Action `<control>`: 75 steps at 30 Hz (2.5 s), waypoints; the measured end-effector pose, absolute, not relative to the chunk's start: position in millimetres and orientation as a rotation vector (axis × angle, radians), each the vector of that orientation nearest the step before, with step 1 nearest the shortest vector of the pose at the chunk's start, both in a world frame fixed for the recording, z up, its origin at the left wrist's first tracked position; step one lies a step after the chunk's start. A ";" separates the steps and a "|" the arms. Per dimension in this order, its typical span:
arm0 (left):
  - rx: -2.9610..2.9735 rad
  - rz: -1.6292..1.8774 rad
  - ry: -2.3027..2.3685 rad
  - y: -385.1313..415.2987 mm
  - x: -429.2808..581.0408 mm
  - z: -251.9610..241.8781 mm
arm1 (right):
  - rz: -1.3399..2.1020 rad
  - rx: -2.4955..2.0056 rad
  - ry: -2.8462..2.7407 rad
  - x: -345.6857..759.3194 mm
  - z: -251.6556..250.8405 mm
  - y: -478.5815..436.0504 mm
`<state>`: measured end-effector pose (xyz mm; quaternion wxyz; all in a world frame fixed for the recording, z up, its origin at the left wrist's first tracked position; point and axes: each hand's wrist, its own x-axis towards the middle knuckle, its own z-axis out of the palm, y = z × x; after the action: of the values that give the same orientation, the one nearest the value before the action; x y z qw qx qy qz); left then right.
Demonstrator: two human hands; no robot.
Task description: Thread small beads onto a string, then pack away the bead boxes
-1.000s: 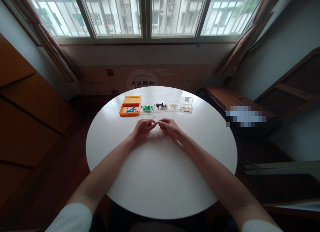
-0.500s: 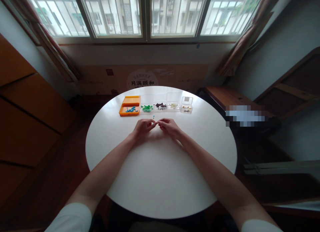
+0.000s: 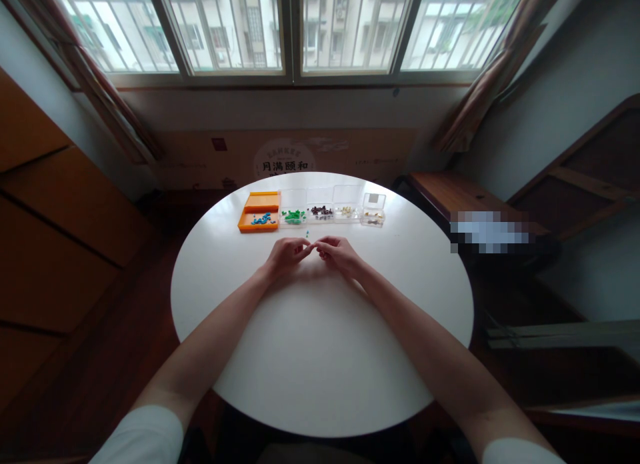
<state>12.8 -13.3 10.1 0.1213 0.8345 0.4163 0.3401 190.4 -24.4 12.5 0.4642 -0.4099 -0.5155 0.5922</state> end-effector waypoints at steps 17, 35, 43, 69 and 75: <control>2.435 1.000 1.204 -13.5 12.5 10.6 | 1.462 -1.002 -1.267 190.9 9.2 -22.6; 2.441 0.983 1.217 -14.1 12.6 11.1 | 1.471 -1.008 -1.253 190.7 10.7 -23.3; 2.436 0.984 1.220 -14.7 12.8 11.9 | 1.466 -0.994 -1.263 190.7 9.9 -23.1; 2.442 0.976 1.222 -14.1 12.9 11.0 | 1.468 -0.987 -1.269 191.4 9.3 -23.2; 2.437 0.974 1.216 -15.0 13.0 12.2 | 1.472 -0.996 -1.267 191.3 9.9 -23.2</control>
<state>13.0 -15.0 12.2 0.1244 0.8360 0.4171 0.3341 191.3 -23.2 9.9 0.4613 -0.4050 -0.5149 0.5983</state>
